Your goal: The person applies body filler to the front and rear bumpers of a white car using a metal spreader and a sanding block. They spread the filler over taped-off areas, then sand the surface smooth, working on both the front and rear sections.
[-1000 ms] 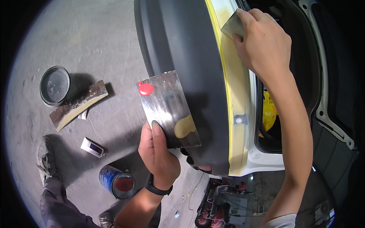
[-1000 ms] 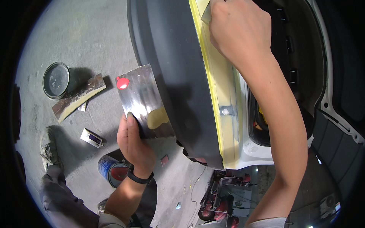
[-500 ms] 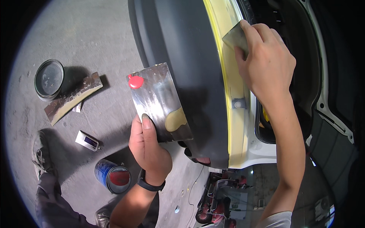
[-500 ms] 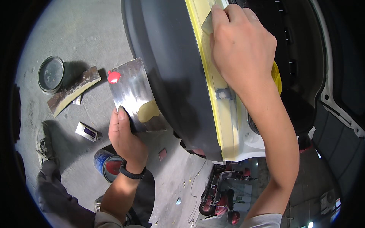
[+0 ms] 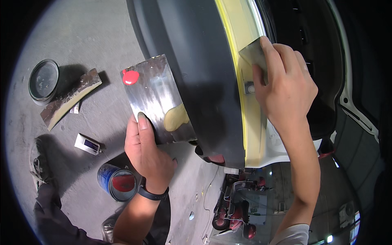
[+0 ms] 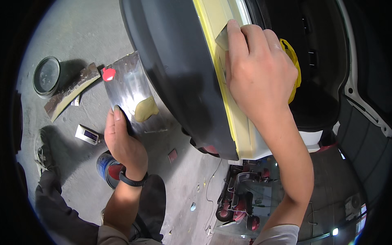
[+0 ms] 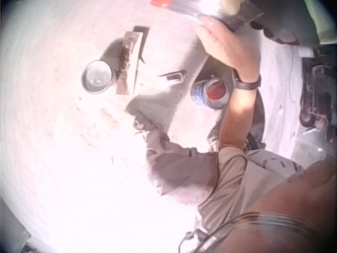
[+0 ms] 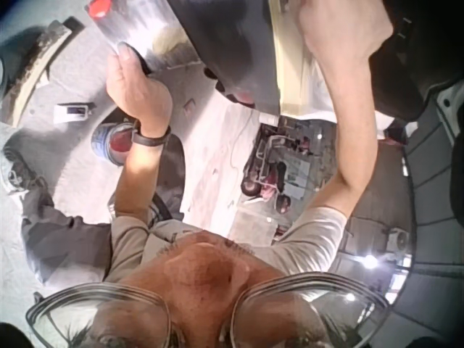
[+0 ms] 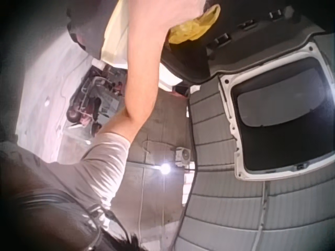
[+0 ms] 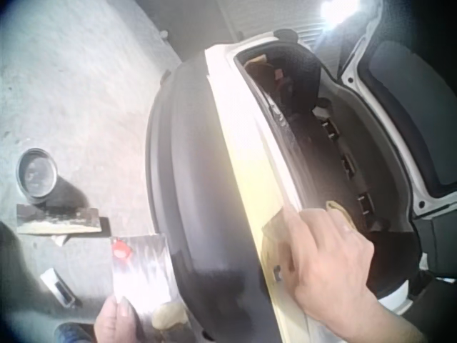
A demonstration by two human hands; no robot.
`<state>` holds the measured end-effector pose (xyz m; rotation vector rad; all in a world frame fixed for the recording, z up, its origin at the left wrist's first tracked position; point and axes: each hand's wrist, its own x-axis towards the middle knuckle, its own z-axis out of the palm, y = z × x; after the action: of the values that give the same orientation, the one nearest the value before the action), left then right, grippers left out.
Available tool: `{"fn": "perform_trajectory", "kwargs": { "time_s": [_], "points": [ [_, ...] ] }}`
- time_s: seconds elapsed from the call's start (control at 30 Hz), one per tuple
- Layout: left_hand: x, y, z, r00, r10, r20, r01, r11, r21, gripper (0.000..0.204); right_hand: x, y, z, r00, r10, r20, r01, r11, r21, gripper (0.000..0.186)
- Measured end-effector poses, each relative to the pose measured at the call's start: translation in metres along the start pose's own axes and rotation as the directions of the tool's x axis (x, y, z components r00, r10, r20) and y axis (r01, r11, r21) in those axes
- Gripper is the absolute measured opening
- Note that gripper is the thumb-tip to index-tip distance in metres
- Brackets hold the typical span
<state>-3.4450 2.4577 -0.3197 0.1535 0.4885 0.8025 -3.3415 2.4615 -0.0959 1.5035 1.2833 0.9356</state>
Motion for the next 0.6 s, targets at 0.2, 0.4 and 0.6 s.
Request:
{"fn": "perform_trajectory", "kwargs": {
  "time_s": [0.2, 0.4, 0.6],
  "points": [
    [-0.006, -0.001, 0.004, 1.0, -0.019, -0.024, 0.019, 1.0, 0.009, 0.028, -0.029, -0.002, -0.006, 1.0, 0.01, 0.013, -0.01, 1.0, 0.018, 0.052],
    [-0.009, 0.0, 0.002, 0.999, -0.037, 0.005, 0.037, 0.999, 0.039, 0.028, -0.055, -0.004, -0.01, 1.0, -0.007, 0.007, 0.007, 1.0, 0.019, 0.054],
    [-0.01, -0.005, -0.003, 0.999, -0.031, 0.013, 0.031, 0.999, 0.015, 0.027, -0.077, -0.004, -0.011, 1.0, -0.027, -0.003, 0.027, 0.999, 0.029, 0.053]
  ]
}}
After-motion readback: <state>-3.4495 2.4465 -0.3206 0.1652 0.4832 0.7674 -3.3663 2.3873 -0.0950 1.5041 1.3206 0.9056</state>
